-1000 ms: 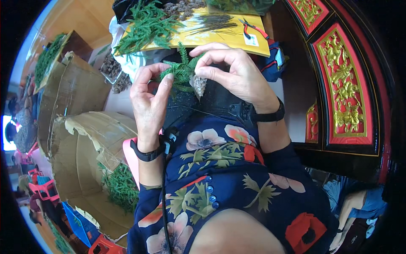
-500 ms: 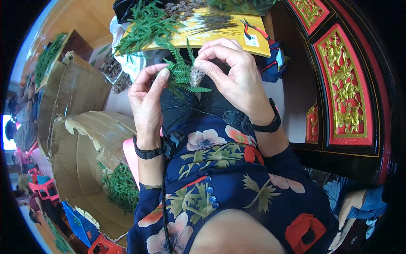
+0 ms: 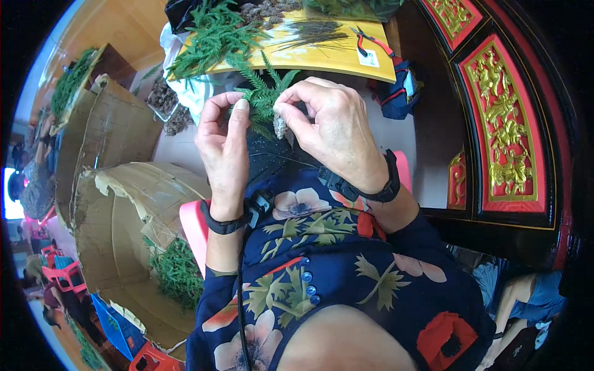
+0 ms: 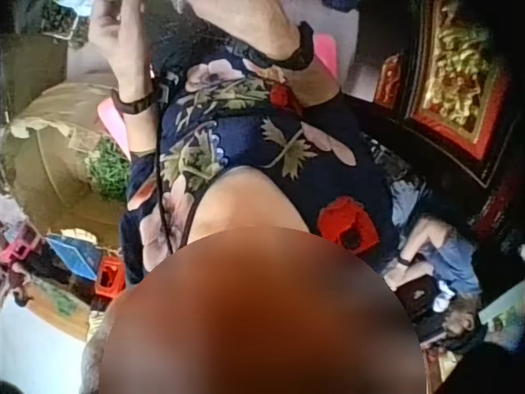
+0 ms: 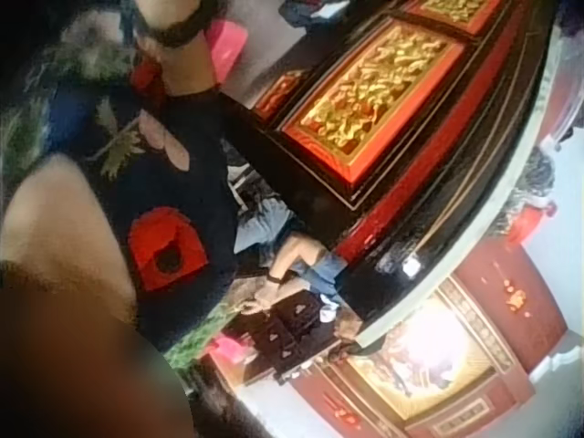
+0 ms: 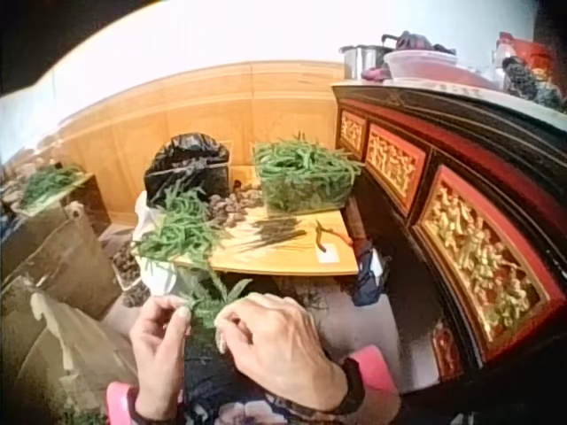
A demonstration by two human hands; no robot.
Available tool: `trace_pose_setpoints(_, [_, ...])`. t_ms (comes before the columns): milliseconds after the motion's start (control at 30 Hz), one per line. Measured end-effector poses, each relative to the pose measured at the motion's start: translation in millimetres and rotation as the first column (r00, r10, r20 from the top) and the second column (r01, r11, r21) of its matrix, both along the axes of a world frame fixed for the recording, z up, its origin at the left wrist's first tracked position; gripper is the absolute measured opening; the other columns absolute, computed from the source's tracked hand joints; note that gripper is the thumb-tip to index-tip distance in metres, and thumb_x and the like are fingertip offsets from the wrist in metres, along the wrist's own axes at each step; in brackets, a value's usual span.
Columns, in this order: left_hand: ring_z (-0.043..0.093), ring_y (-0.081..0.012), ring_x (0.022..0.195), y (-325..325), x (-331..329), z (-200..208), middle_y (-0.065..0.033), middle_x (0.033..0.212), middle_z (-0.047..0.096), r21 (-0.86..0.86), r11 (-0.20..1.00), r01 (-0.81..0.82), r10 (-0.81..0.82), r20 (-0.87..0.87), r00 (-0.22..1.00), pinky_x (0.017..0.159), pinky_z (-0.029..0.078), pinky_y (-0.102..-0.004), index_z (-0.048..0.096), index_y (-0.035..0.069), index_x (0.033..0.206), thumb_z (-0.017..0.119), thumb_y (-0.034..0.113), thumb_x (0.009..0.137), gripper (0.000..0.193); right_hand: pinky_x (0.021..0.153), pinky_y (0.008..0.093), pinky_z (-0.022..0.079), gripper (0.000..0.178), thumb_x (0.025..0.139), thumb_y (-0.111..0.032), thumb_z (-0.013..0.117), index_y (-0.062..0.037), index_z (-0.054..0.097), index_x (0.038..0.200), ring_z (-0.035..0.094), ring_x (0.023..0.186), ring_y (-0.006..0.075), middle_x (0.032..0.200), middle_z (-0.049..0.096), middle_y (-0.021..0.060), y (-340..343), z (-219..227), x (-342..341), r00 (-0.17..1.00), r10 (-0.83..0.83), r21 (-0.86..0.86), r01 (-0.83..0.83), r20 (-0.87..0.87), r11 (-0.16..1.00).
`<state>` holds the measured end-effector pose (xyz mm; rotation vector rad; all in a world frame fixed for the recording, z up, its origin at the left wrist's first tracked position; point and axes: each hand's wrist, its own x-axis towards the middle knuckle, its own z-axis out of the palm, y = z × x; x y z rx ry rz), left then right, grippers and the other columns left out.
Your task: Trimming green branches with scissors and picking seeds or pods from them.
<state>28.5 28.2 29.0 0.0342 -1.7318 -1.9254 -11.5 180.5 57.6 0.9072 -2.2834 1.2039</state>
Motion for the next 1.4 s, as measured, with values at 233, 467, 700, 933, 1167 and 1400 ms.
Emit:
trace_pose_setpoints(233, [0.048, -0.0038, 0.07, 14, 4, 5, 0.0027, 0.082, 0.056, -0.216, 0.972, -0.096, 0.097, -0.009, 0.995, 0.063, 0.039, -0.0173, 0.06, 0.0, 0.095, 0.061, 0.01, 0.089, 0.012, 0.052, 0.0297, 0.045, 0.006, 0.075, -0.008, 0.067, -0.0031, 0.065, 0.078, 0.057, 0.055, 0.0199, 0.071, 0.063, 0.0076, -1, -1, -1, 0.999, -0.036, -0.009, 0.036, -0.024, 0.999])
trace_pose_setpoints(467, [0.05, -0.004, 0.071, 6, 1, -1, 0.0019, 0.083, 0.06, 0.075, 0.995, 0.071, -0.076, 0.068, 0.995, 0.063, 0.041, -0.0178, 0.063, 0.0, 0.095, 0.064, 0.012, 0.088, 0.014, 0.055, 0.0312, 0.046, 0.007, 0.075, -0.008, 0.068, -0.0031, 0.065, 0.08, 0.059, 0.061, 0.0206, 0.073, 0.062, 0.0081, -3, -2, -1, 0.999, -0.034, -0.004, 0.034, -0.033, 0.999])
trace_pose_setpoints(700, [0.052, -0.0047, 0.071, 3, 2, 0, 0.0008, 0.084, 0.062, 0.143, 0.981, 0.131, -0.153, 0.152, 0.976, 0.064, 0.042, -0.0184, 0.065, 0.0, 0.095, 0.065, 0.012, 0.086, 0.015, 0.066, 0.0351, 0.046, 0.007, 0.074, -0.006, 0.067, -0.0036, 0.064, 0.08, 0.059, 0.071, 0.0266, 0.075, 0.061, 0.0088, -7, -7, -2, 0.98, -0.095, 0.009, 0.098, -0.175, 0.995])
trace_pose_setpoints(933, [0.052, -0.005, 0.07, 5, 2, 1, 0.0012, 0.083, 0.062, 0.214, 0.974, 0.072, -0.103, 0.137, 0.985, 0.064, 0.041, -0.0191, 0.066, 0.001, 0.095, 0.065, 0.011, 0.086, 0.014, 0.066, 0.035, 0.046, 0.011, 0.074, -0.008, 0.069, -0.0033, 0.062, 0.082, 0.06, 0.072, 0.0263, 0.076, 0.061, 0.0084, -11, -12, -6, 0.971, -0.035, -0.014, 0.033, -0.236, 0.999])
trace_pose_setpoints(1167, [0.051, -0.0045, 0.071, -5, 1, 1, 0.0014, 0.084, 0.062, 0.341, 0.936, 0.087, -0.116, 0.065, 0.991, 0.064, 0.039, -0.0184, 0.066, 0.003, 0.095, 0.065, 0.009, 0.086, 0.011, 0.063, 0.0327, 0.046, 0.025, 0.072, -0.009, 0.073, -0.0036, 0.06, 0.092, 0.06, 0.071, 0.0214, 0.079, 0.062, 0.007, -17, -9, 4, 0.995, 0.096, -0.069, -0.096, -0.01, 0.993])
trace_pose_setpoints(1400, [0.051, -0.0045, 0.072, -13, 3, 3, 0.0009, 0.084, 0.063, 0.424, 0.899, 0.113, -0.142, 0.036, 0.989, 0.065, 0.039, -0.018, 0.066, 0.003, 0.095, 0.064, 0.009, 0.085, 0.011, 0.064, 0.0329, 0.047, 0.03, 0.069, -0.003, 0.073, -0.0039, 0.061, 0.096, 0.06, 0.071, 0.0219, 0.08, 0.062, 0.0079, -23, -12, 6, 0.992, 0.126, -0.159, -0.128, -0.023, 0.979])
